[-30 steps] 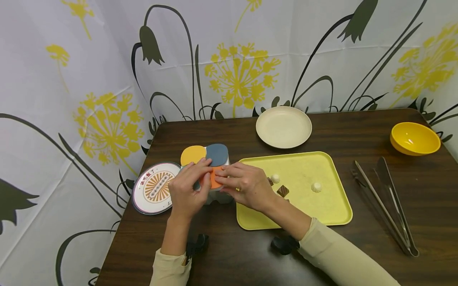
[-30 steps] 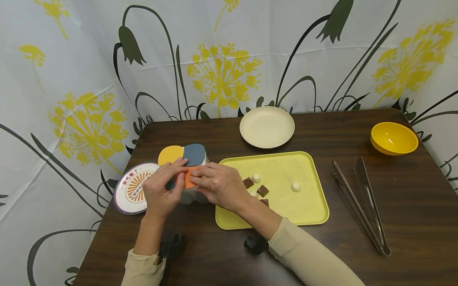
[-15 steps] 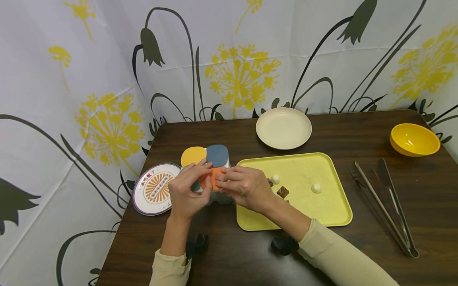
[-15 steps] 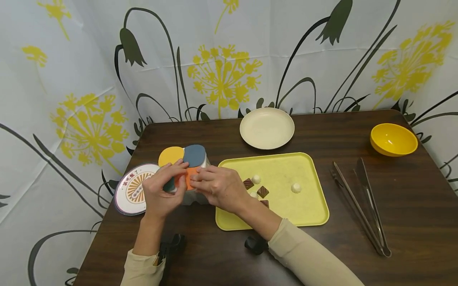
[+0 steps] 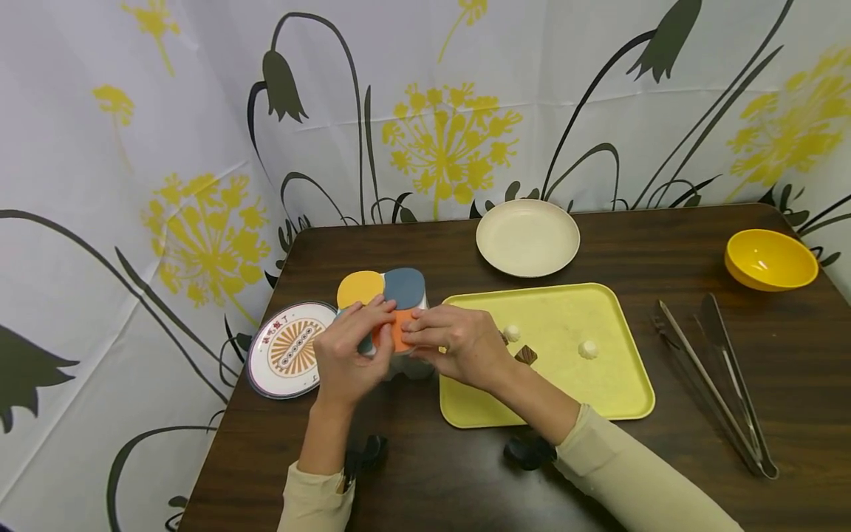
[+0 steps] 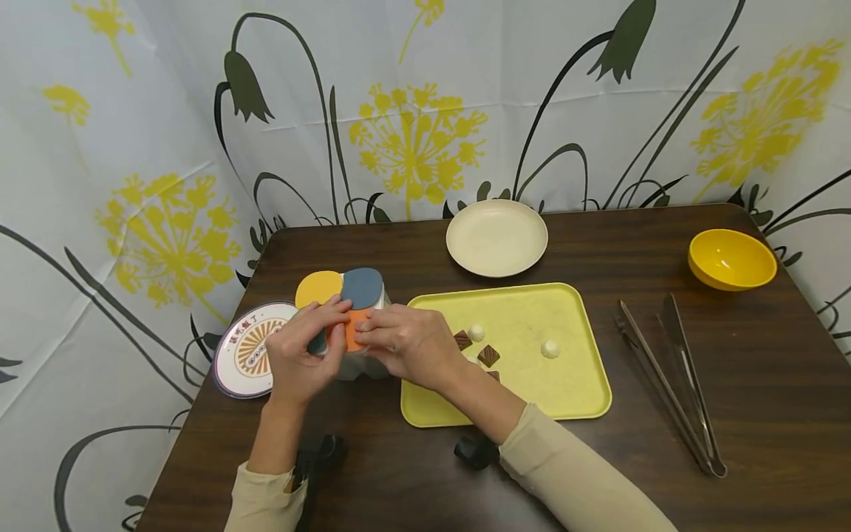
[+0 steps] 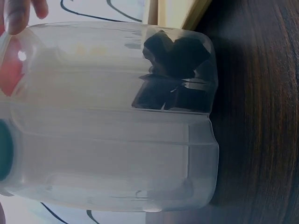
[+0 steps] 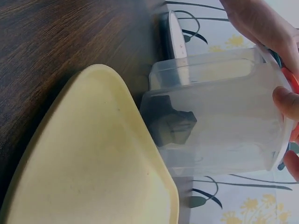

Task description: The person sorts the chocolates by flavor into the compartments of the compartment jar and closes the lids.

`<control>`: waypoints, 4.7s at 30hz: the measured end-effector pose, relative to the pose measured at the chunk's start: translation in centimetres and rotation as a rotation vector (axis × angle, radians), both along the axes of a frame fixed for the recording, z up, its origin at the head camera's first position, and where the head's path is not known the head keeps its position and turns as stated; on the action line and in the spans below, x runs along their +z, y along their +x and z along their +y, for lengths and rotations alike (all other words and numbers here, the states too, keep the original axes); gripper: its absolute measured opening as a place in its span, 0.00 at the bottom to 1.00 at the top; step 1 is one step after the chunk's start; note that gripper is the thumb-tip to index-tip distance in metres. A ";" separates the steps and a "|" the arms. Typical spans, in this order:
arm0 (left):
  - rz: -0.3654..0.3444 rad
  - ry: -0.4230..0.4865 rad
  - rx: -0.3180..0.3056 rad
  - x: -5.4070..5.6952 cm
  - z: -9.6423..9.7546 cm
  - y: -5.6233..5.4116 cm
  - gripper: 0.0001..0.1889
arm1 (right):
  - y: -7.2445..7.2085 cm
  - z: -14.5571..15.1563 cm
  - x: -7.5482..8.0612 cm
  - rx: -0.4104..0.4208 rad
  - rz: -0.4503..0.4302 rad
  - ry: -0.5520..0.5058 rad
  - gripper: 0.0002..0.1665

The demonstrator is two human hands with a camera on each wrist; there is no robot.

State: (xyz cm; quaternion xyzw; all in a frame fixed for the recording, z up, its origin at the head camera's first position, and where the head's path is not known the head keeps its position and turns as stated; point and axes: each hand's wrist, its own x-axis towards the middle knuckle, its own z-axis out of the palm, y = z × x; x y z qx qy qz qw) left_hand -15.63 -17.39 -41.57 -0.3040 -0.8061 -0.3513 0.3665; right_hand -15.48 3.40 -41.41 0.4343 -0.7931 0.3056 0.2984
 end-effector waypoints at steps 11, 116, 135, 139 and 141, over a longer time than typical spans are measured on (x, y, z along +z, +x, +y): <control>-0.040 -0.053 0.061 0.2 -0.4 0.7 0.13 | -0.5 0.6 0.1 0.012 -0.031 0.005 0.20; 0.067 -0.170 0.049 0.0 -0.2 1.9 0.25 | -0.9 2.6 1.4 0.177 -0.235 0.142 0.25; 0.033 -0.165 0.081 0.0 0.1 1.8 0.20 | -0.1 2.8 0.2 0.150 -0.323 0.032 0.35; 0.024 -0.158 0.087 -0.1 0.0 1.9 0.19 | 0.2 2.8 0.1 0.138 -0.329 0.021 0.37; 0.019 -0.156 0.087 -0.1 0.0 1.9 0.19 | 0.2 2.9 0.1 0.134 -0.328 0.022 0.38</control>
